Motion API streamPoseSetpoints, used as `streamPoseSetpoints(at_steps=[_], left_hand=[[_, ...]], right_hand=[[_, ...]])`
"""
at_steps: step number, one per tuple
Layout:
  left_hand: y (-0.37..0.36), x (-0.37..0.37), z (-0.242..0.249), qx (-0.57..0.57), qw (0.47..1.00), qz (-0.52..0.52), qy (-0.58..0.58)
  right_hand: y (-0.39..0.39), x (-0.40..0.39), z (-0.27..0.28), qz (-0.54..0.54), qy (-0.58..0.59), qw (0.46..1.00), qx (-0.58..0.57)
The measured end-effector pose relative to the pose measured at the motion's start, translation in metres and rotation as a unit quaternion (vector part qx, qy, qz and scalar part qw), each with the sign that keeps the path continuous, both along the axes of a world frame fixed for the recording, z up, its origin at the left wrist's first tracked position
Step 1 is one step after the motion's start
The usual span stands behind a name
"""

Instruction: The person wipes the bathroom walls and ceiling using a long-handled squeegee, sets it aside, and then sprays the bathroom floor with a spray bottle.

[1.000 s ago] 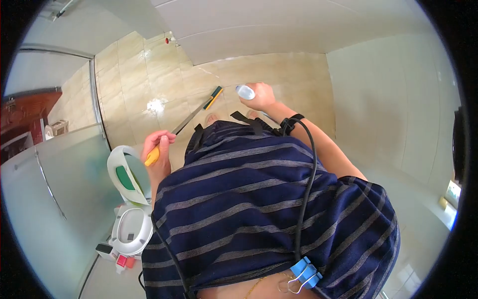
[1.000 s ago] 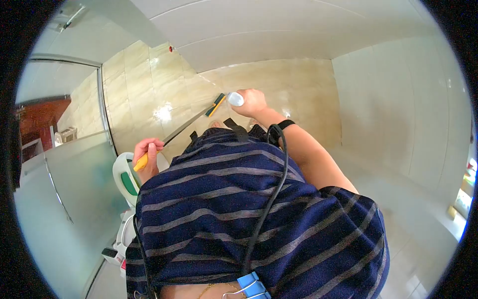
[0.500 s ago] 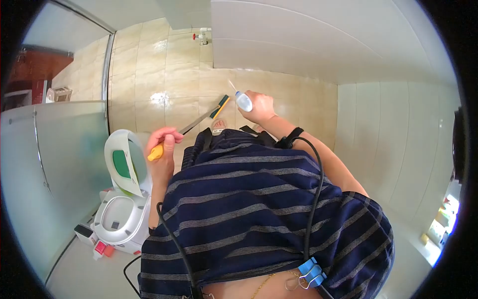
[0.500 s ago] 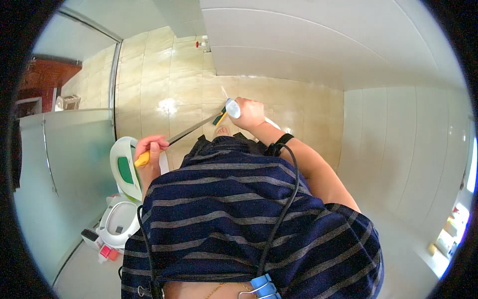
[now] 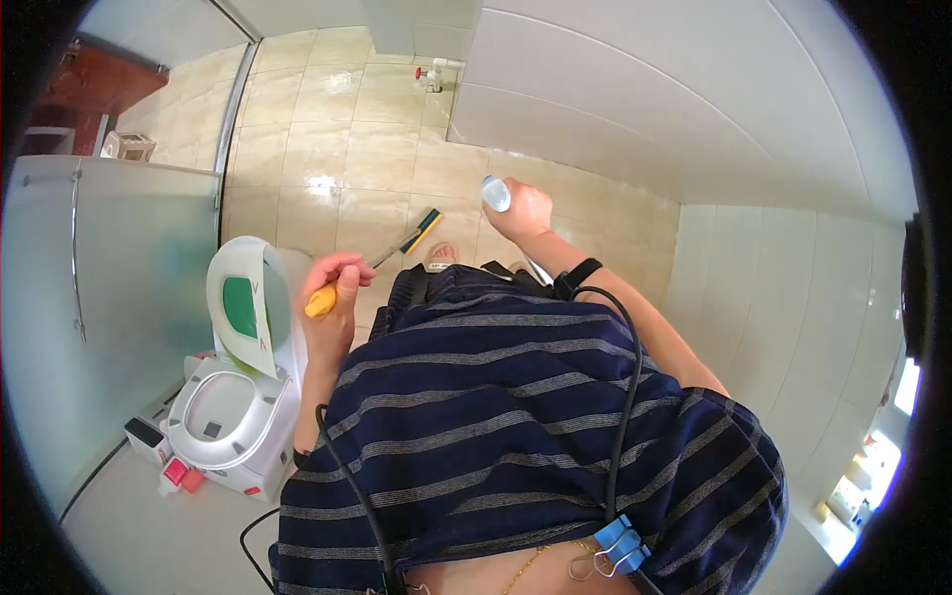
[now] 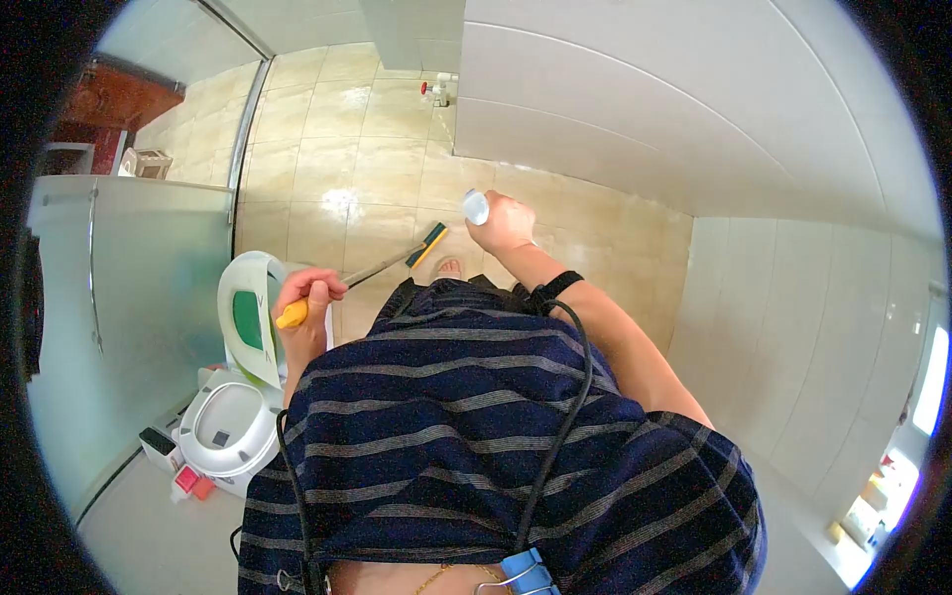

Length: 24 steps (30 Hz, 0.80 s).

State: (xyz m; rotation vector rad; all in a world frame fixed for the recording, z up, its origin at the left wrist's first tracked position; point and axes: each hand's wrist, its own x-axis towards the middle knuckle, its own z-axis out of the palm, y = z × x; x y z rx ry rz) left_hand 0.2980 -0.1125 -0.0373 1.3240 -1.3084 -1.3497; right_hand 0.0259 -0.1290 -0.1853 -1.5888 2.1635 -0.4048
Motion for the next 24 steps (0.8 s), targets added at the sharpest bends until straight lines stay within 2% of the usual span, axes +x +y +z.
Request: streamPoseSetpoints(at_steps=[4,10,12,13,15,21,24], left_hand=[[0.003,-0.004,-0.006,-0.015,1.0,0.013,0.021],[0.001,-0.009,-0.004,-0.02,0.999,0.023,0.031],[0.0,-0.011,-0.006,-0.024,0.999,0.025,0.035],[0.001,-0.012,-0.004,-0.027,0.999,0.025,0.034],[0.003,-0.011,0.002,-0.01,0.999,0.029,0.019],[0.004,-0.007,0.013,-0.004,0.999,0.025,-0.036],[0.006,0.005,0.015,-0.015,0.998,0.035,-0.045]], right_hand=[[-0.006,-0.009,0.001,-0.006,0.012,0.999,-0.033],[-0.002,-0.009,0.005,0.004,0.017,1.0,-0.01],[-0.001,-0.013,0.007,0.044,-0.017,0.996,-0.076],[0.0,-0.015,0.009,0.045,-0.019,0.996,-0.073],[0.002,-0.015,0.014,0.141,-0.017,0.989,0.048],[0.01,-0.025,0.012,0.263,-0.076,0.96,0.059],[0.015,-0.017,0.007,0.29,-0.061,0.953,0.07]])
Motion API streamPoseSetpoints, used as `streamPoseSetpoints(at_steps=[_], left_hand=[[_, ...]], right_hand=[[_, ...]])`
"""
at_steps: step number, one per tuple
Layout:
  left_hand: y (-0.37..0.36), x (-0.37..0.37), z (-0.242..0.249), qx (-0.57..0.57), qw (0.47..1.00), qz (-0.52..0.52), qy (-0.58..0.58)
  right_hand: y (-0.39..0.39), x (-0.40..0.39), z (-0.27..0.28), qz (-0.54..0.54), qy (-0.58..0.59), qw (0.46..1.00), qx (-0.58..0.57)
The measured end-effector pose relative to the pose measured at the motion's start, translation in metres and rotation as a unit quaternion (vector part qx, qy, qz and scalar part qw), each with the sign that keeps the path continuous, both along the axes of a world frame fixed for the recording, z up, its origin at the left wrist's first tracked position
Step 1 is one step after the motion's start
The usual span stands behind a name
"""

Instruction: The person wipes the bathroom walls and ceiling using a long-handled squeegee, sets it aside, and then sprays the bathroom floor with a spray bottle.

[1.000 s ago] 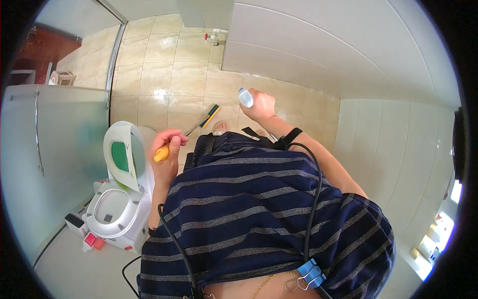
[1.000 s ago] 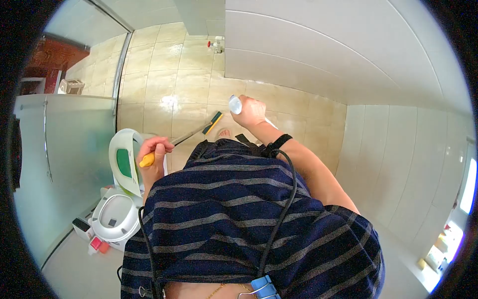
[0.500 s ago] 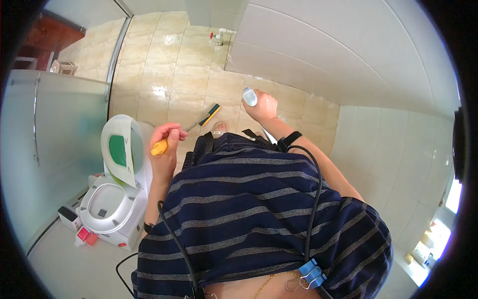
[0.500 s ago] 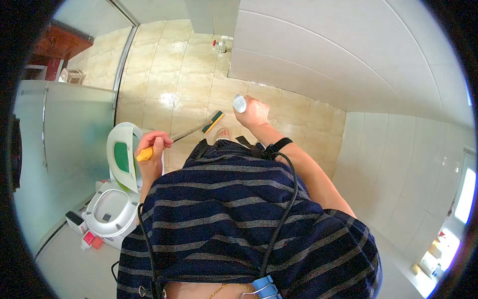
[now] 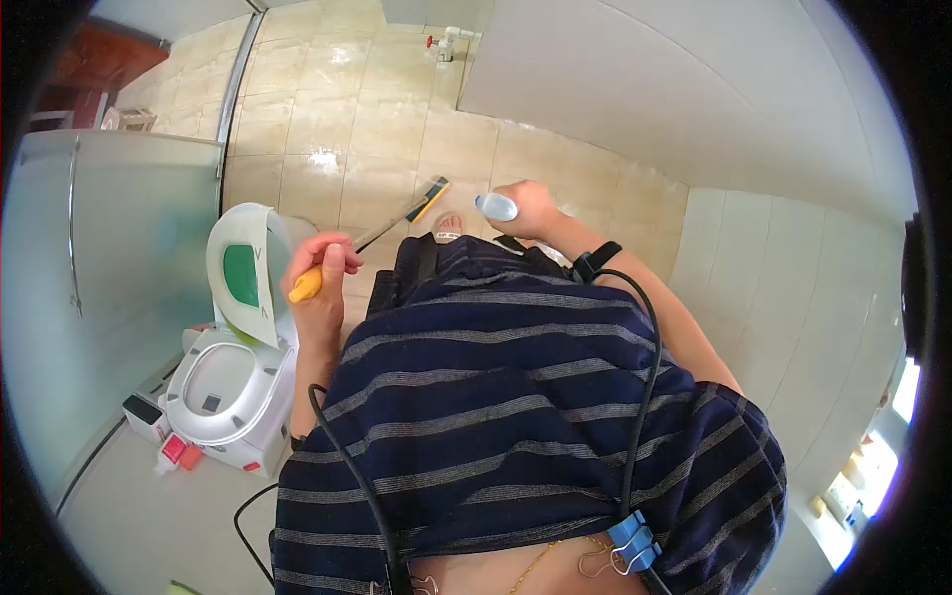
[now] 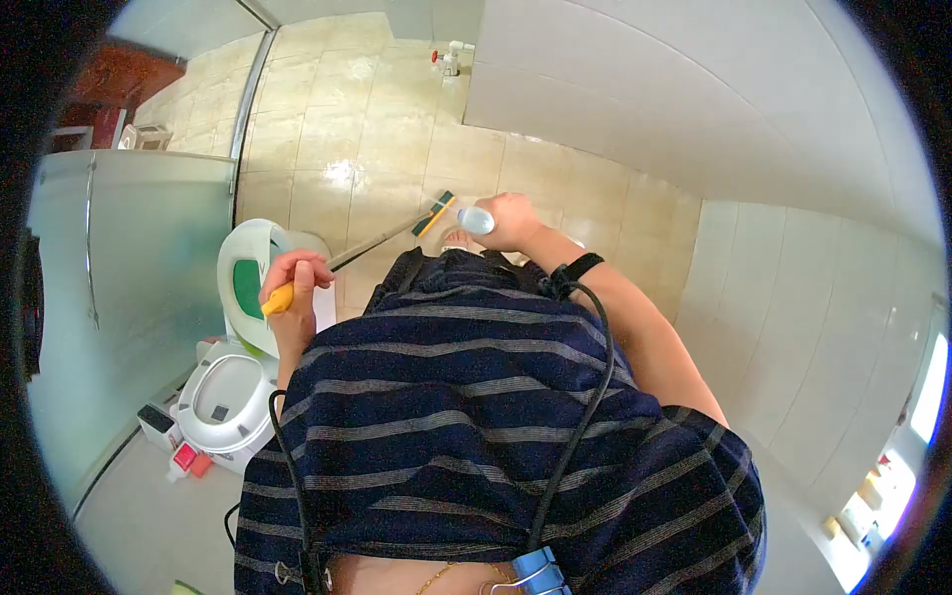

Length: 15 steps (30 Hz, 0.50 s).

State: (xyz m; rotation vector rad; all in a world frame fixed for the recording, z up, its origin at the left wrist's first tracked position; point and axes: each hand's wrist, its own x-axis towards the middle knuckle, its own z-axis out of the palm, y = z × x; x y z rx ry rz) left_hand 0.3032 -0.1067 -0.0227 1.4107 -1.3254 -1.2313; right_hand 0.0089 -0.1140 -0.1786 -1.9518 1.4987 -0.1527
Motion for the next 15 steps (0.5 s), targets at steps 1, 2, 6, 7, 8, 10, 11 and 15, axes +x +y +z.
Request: streamPoseSetpoints(at_steps=[1,2,6,7,8,10,11,15], left_hand=[[-0.001,0.001,0.0,-0.002,1.0,-0.002,-0.01],[-0.002,0.002,0.0,-0.001,1.0,-0.007,-0.01],[-0.008,0.003,0.001,-0.014,1.0,-0.013,0.0],[-0.01,0.004,0.001,-0.016,1.0,-0.017,0.004],[-0.012,0.005,0.002,-0.014,0.999,-0.028,0.004],[-0.017,0.008,0.004,-0.01,1.0,-0.027,-0.012],[-0.02,0.01,0.005,-0.009,0.999,-0.044,-0.008],[-0.037,0.016,0.015,-0.011,0.997,-0.075,-0.007]], right_hand=[[0.002,0.0,-0.001,-0.005,-0.002,1.0,0.003],[0.004,-0.001,-0.001,-0.037,-0.017,0.999,-0.002],[0.013,-0.008,-0.002,-0.117,0.011,0.993,-0.004],[0.017,-0.011,-0.002,-0.126,0.011,0.992,-0.003],[0.022,-0.016,-0.002,-0.152,0.031,0.988,0.011],[0.037,-0.024,-0.001,-0.197,0.053,0.979,0.028],[0.044,-0.028,0.0,-0.238,0.075,0.968,0.039],[0.089,-0.043,0.013,-0.358,0.112,0.924,0.073]])
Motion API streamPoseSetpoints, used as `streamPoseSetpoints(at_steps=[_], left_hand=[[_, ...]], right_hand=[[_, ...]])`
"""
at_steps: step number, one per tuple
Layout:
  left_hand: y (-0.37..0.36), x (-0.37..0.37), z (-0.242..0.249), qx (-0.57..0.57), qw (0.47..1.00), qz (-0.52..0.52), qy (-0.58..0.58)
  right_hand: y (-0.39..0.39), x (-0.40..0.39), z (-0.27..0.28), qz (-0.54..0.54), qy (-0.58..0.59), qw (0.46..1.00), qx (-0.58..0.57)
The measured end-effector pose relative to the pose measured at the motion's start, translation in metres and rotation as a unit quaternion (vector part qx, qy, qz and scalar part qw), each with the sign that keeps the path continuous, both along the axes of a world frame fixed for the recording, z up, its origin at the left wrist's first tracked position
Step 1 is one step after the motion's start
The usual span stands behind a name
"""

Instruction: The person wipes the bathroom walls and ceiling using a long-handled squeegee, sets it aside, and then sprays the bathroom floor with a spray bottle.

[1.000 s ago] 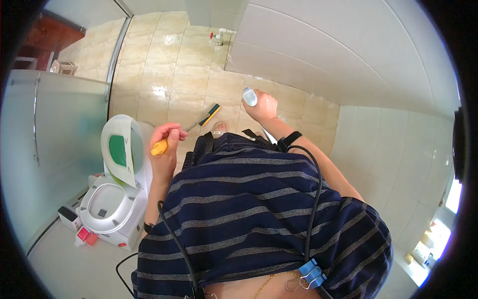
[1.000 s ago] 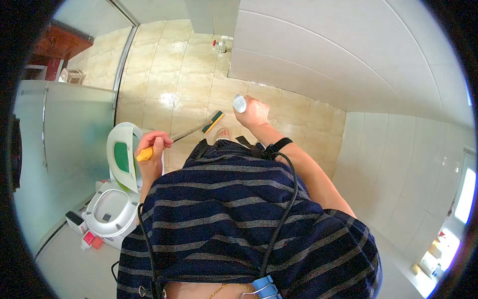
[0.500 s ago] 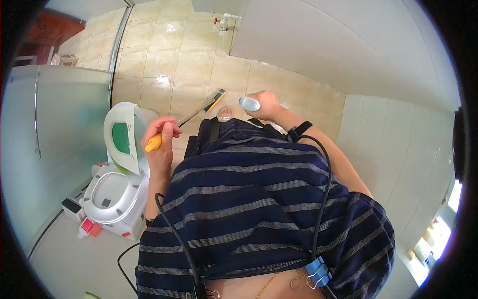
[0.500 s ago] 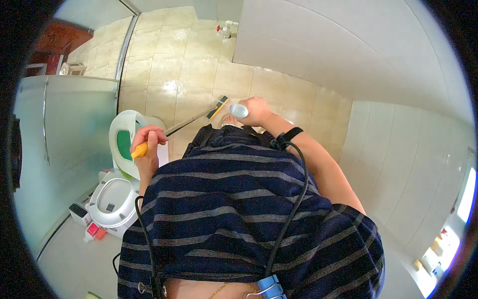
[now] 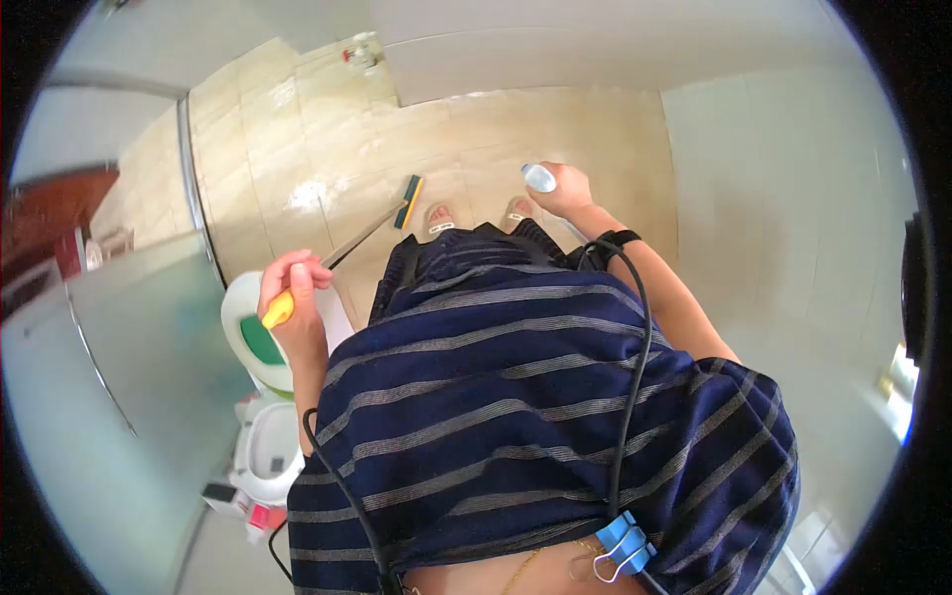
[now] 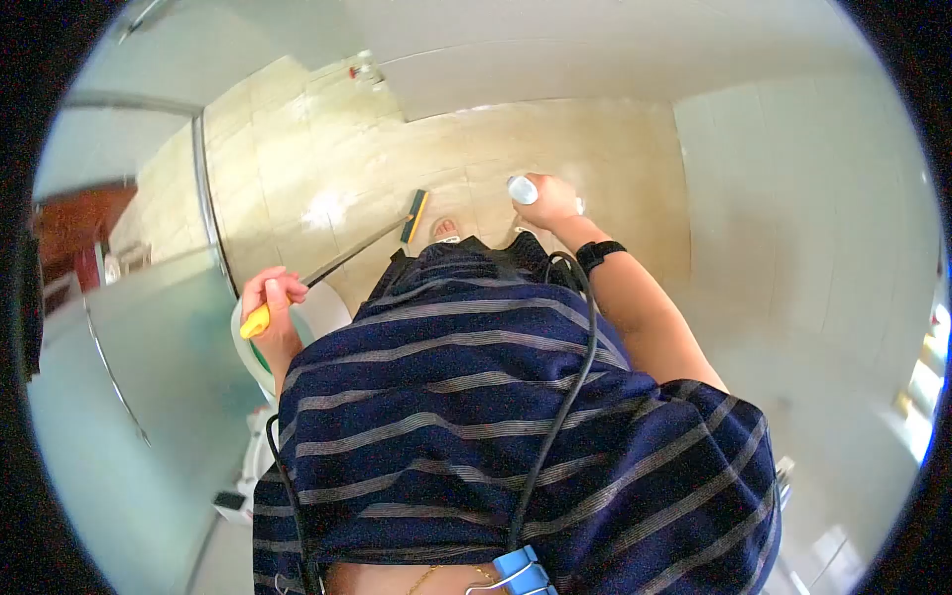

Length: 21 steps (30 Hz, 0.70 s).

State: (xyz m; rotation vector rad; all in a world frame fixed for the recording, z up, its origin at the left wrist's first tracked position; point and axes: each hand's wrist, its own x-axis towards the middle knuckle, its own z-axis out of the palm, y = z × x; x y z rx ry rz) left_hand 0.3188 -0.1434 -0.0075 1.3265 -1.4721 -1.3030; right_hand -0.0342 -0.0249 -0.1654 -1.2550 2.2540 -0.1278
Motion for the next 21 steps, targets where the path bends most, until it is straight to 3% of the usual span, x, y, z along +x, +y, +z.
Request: streamPoseSetpoints(at_steps=[4,6,10,11,12,16,17,18,21], left_hand=[[-0.018,-0.009,0.003,-0.007,0.997,-0.074,-0.007],[-0.043,-0.034,0.009,0.018,0.993,-0.118,0.008],[-0.085,-0.095,0.021,0.074,0.97,-0.231,0.003],[-0.032,-0.031,0.041,0.031,0.963,-0.265,0.036],[-0.053,-0.029,0.065,0.041,0.951,-0.301,0.049],[-0.049,-0.065,0.104,0.04,0.93,-0.362,0.043],[-0.048,-0.07,0.114,0.035,0.927,-0.372,0.033],[-0.037,-0.109,0.07,0.02,0.922,-0.387,0.019],[-0.051,-0.149,0.073,0.002,0.903,-0.428,0.031]], right_hand=[[0.058,-0.014,0.011,-0.12,0.046,0.991,0.042],[0.069,-0.028,0.028,-0.267,0.061,0.961,0.035],[0.096,-0.043,0.051,-0.394,0.064,0.917,0.01],[0.161,0.029,0.074,-0.436,0.092,0.895,-0.007],[0.157,0.041,0.11,-0.47,0.11,0.876,0.025],[0.201,0.062,0.137,-0.579,0.087,0.81,-0.028],[0.213,0.073,0.138,-0.606,0.073,0.788,-0.083],[0.228,0.052,0.068,-0.629,0.036,0.765,-0.132],[0.237,0.052,0.056,-0.679,0.033,0.724,-0.118]])
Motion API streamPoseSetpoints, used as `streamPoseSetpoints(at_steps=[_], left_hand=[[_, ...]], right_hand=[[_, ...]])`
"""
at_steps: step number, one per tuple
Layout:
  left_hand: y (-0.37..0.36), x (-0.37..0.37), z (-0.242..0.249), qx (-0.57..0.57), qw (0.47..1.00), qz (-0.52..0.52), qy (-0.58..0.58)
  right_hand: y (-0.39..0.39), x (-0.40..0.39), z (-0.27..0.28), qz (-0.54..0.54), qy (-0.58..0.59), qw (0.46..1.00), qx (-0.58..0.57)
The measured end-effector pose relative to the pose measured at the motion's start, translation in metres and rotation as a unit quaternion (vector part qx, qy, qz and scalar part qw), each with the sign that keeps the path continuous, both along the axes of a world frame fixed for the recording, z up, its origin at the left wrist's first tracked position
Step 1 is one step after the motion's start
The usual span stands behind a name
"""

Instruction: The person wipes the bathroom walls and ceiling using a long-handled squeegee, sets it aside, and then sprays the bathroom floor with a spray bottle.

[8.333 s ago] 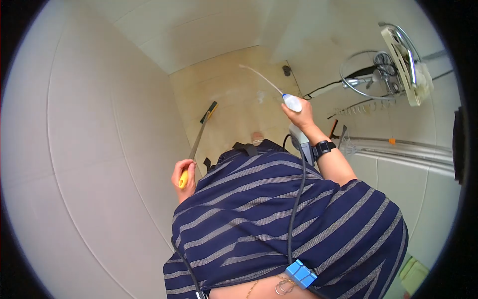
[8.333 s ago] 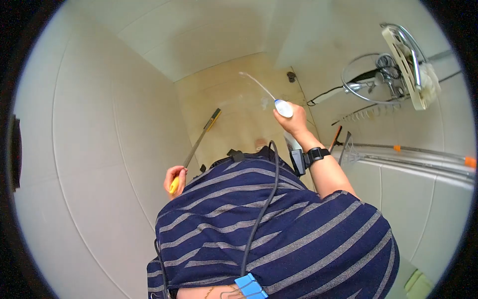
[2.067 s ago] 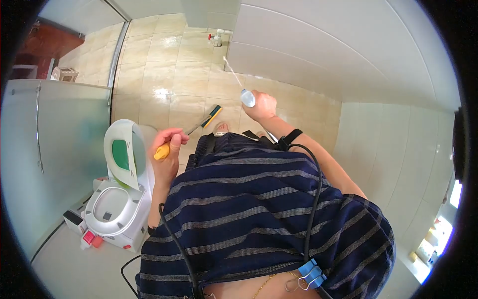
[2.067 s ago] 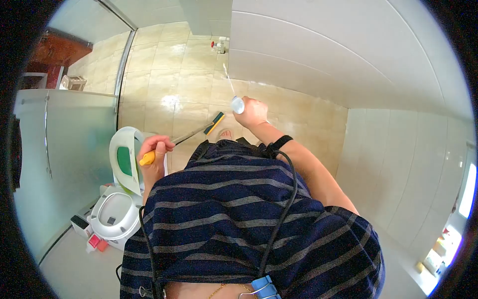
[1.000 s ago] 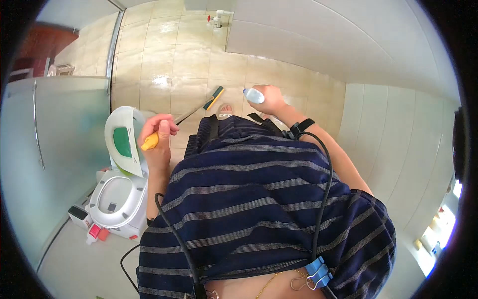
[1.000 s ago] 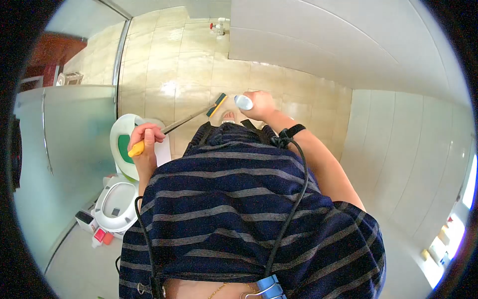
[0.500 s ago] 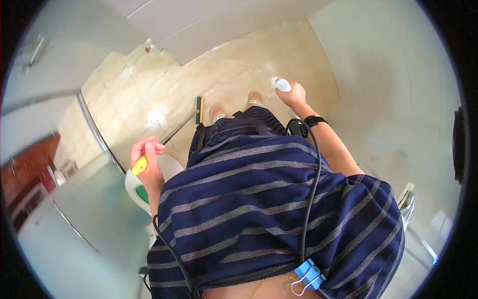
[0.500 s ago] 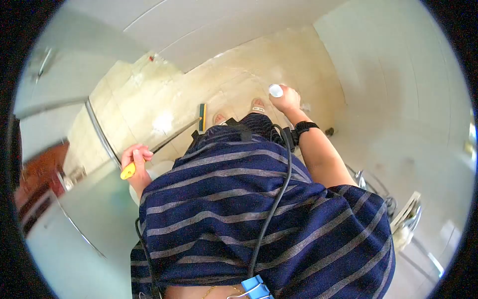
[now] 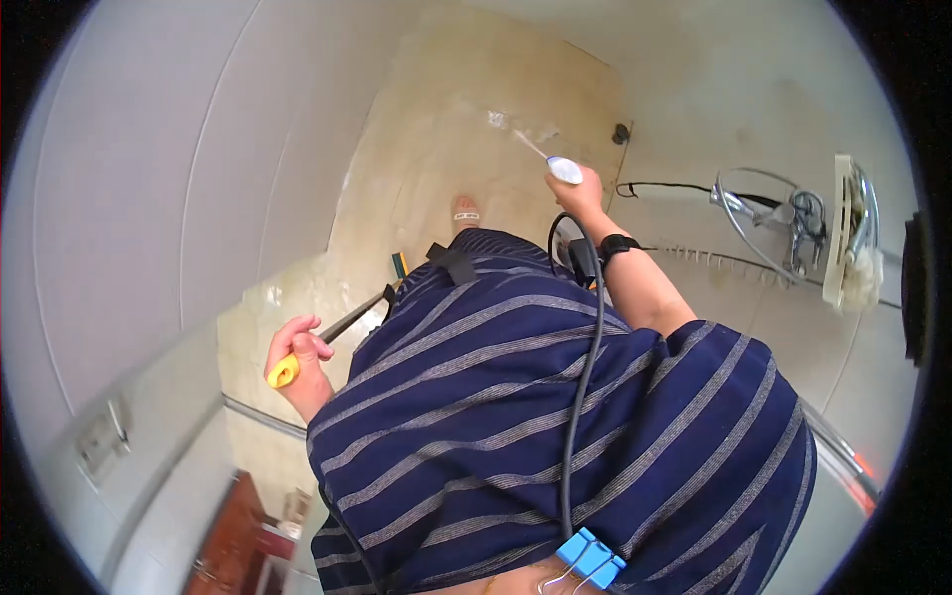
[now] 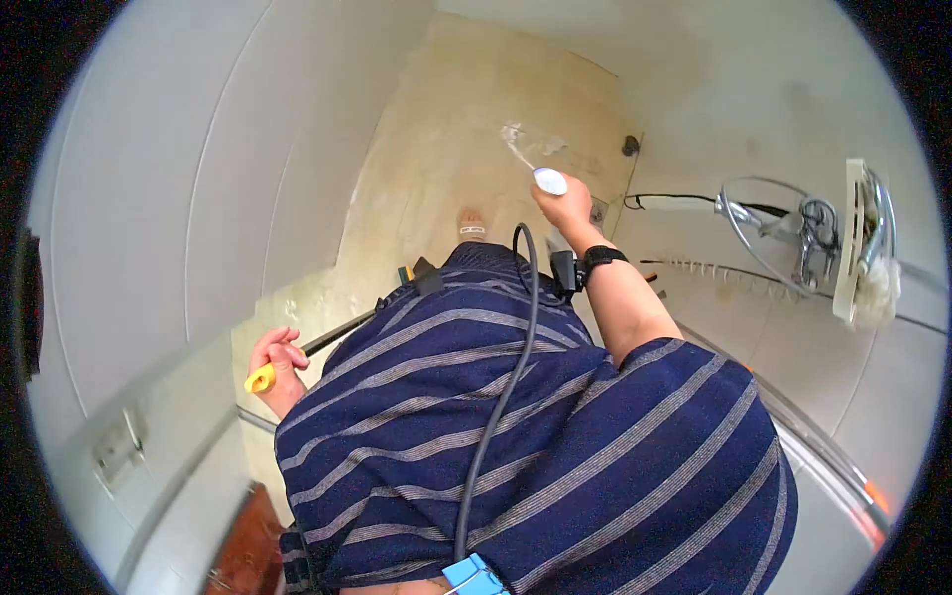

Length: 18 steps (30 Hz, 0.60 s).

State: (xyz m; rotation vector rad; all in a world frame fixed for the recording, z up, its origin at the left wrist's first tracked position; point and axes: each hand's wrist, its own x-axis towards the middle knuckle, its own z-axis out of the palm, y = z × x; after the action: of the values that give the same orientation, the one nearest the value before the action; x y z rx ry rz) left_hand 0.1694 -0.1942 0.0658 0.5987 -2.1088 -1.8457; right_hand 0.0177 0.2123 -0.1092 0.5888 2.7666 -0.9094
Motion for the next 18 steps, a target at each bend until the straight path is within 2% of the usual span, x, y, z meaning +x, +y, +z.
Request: streamPoseSetpoints(at_steps=[3,4,6,9,13,15,18], left_hand=[[-0.008,-0.039,0.006,0.004,0.999,-0.045,0.007],[0.012,-0.044,0.016,-0.004,0.998,-0.052,0.023],[0.016,-0.072,0.016,0.0,0.996,-0.08,0.034],[0.03,-0.108,0.015,-0.003,0.992,-0.112,0.052],[0.034,-0.143,0.02,-0.02,0.977,-0.204,0.063],[0.031,-0.166,0.027,-0.07,0.957,-0.277,0.052],[0.027,-0.199,0.019,-0.065,0.945,-0.309,0.081]], right_hand=[[0.003,-0.003,0.007,-0.036,0.02,0.999,-0.006],[0.021,-0.001,0.005,-0.052,0.03,0.998,-0.017],[0.026,-0.008,0.0,-0.085,0.11,0.989,-0.06],[0.037,-0.014,0.001,-0.145,0.125,0.981,-0.04],[0.044,0.011,0.028,-0.181,0.129,0.975,0.024],[0.042,0.029,0.027,-0.213,0.201,0.956,-0.022],[0.022,0.072,0.031,-0.257,0.193,0.946,-0.038]])
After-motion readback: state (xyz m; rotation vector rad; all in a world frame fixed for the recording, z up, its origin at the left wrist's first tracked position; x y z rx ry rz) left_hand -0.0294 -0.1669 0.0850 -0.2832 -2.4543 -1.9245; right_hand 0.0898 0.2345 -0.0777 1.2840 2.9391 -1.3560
